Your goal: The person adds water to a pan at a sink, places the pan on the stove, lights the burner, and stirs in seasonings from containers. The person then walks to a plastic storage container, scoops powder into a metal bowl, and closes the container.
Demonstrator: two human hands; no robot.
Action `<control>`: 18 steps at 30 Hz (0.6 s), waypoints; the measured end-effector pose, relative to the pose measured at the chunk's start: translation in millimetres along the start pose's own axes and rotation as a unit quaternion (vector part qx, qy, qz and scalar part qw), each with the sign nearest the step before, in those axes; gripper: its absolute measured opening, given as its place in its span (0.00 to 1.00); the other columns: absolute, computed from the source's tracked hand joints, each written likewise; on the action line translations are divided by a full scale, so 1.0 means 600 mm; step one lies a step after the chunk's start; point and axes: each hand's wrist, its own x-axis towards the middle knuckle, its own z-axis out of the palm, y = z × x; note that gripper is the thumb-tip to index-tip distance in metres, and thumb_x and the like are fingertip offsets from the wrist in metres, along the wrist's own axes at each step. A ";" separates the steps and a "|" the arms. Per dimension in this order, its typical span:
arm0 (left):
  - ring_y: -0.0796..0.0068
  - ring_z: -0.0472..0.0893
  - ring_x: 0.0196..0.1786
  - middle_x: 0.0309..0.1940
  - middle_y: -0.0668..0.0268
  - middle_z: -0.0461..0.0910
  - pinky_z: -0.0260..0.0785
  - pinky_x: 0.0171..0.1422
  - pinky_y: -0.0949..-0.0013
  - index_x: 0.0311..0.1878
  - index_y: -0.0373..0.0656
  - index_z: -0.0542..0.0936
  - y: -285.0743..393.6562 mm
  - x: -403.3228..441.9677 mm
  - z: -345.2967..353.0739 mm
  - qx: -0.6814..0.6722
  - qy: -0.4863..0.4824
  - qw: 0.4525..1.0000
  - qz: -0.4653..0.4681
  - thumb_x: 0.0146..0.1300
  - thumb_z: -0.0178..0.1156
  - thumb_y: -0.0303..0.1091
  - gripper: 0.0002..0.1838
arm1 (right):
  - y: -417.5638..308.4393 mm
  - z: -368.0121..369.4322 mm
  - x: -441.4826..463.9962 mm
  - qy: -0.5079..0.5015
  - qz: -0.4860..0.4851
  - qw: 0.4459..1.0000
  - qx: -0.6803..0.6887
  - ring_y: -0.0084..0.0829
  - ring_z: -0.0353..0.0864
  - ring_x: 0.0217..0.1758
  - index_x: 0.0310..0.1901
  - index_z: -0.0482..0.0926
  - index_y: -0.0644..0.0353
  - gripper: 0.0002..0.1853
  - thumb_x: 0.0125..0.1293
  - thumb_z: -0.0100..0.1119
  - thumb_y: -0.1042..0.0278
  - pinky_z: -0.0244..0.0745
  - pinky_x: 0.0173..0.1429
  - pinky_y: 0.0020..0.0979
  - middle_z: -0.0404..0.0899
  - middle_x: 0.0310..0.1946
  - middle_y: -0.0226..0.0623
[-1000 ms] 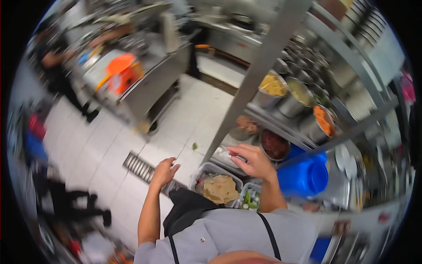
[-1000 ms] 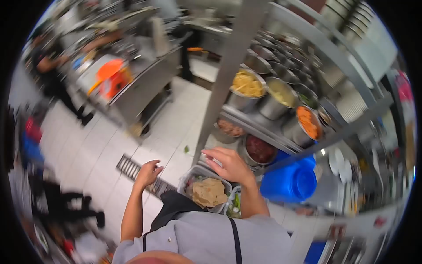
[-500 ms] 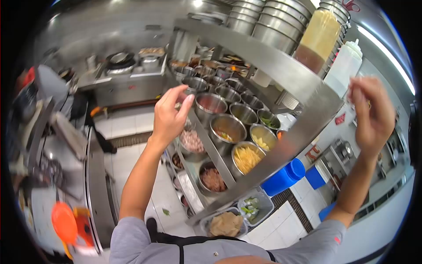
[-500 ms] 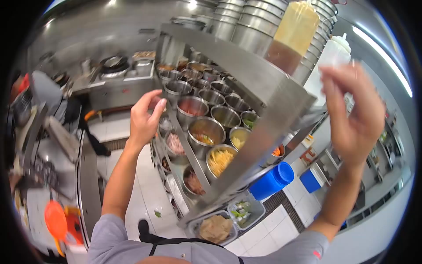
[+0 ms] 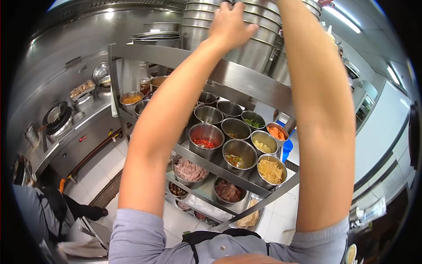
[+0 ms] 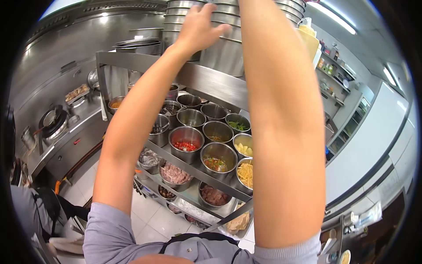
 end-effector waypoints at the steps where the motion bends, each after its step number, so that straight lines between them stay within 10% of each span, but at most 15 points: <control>1: 0.52 0.70 0.55 0.51 0.55 0.68 0.65 0.60 0.57 0.60 0.42 0.66 0.015 0.022 -0.007 -0.027 -0.093 0.993 -0.068 0.52 0.68 0.47 0.36 | 0.001 0.040 0.014 -0.014 -0.027 0.999 -0.014 0.43 0.83 0.44 0.44 0.84 0.53 0.16 0.59 0.53 0.59 0.76 0.48 0.43 0.83 0.41 0.49; 2: 0.45 0.59 0.70 0.68 0.54 0.56 0.57 0.73 0.54 0.72 0.43 0.51 0.025 0.042 -0.011 -0.053 -0.181 0.973 -0.136 0.47 0.73 0.50 0.55 | -0.012 0.048 0.017 -0.025 -0.056 0.998 -0.028 0.45 0.83 0.45 0.44 0.85 0.50 0.15 0.60 0.52 0.59 0.77 0.48 0.44 0.83 0.41 0.49; 5: 0.49 0.62 0.68 0.67 0.52 0.57 0.64 0.69 0.52 0.72 0.37 0.47 0.033 0.057 -0.013 -0.024 -0.200 0.972 -0.125 0.38 0.78 0.48 0.64 | -0.034 0.045 -0.020 0.174 -0.094 0.980 -0.012 0.49 0.82 0.44 0.39 0.86 0.54 0.16 0.65 0.50 0.56 0.76 0.49 0.47 0.83 0.38 0.48; 9: 0.49 0.59 0.70 0.69 0.53 0.54 0.63 0.69 0.49 0.73 0.39 0.45 0.024 0.057 -0.062 -0.097 -0.188 0.962 -0.171 0.37 0.79 0.48 0.65 | -0.053 0.051 0.005 0.181 0.020 0.982 0.042 0.50 0.82 0.41 0.36 0.85 0.55 0.15 0.63 0.50 0.59 0.75 0.48 0.46 0.82 0.35 0.49; 11: 0.48 0.58 0.71 0.72 0.52 0.51 0.63 0.70 0.50 0.73 0.39 0.46 0.025 0.057 -0.066 -0.085 -0.173 0.970 -0.151 0.37 0.78 0.48 0.65 | -0.030 0.050 0.022 0.266 -0.140 0.946 -0.119 0.50 0.81 0.37 0.33 0.85 0.57 0.14 0.62 0.52 0.59 0.75 0.45 0.47 0.82 0.33 0.48; 18: 0.46 0.57 0.72 0.73 0.49 0.50 0.59 0.72 0.52 0.73 0.39 0.47 0.017 0.056 -0.107 -0.067 -0.174 0.973 -0.135 0.36 0.77 0.51 0.65 | -0.036 0.000 0.023 0.235 -0.159 0.926 -0.248 0.45 0.82 0.32 0.27 0.85 0.59 0.13 0.58 0.54 0.61 0.74 0.41 0.46 0.82 0.26 0.44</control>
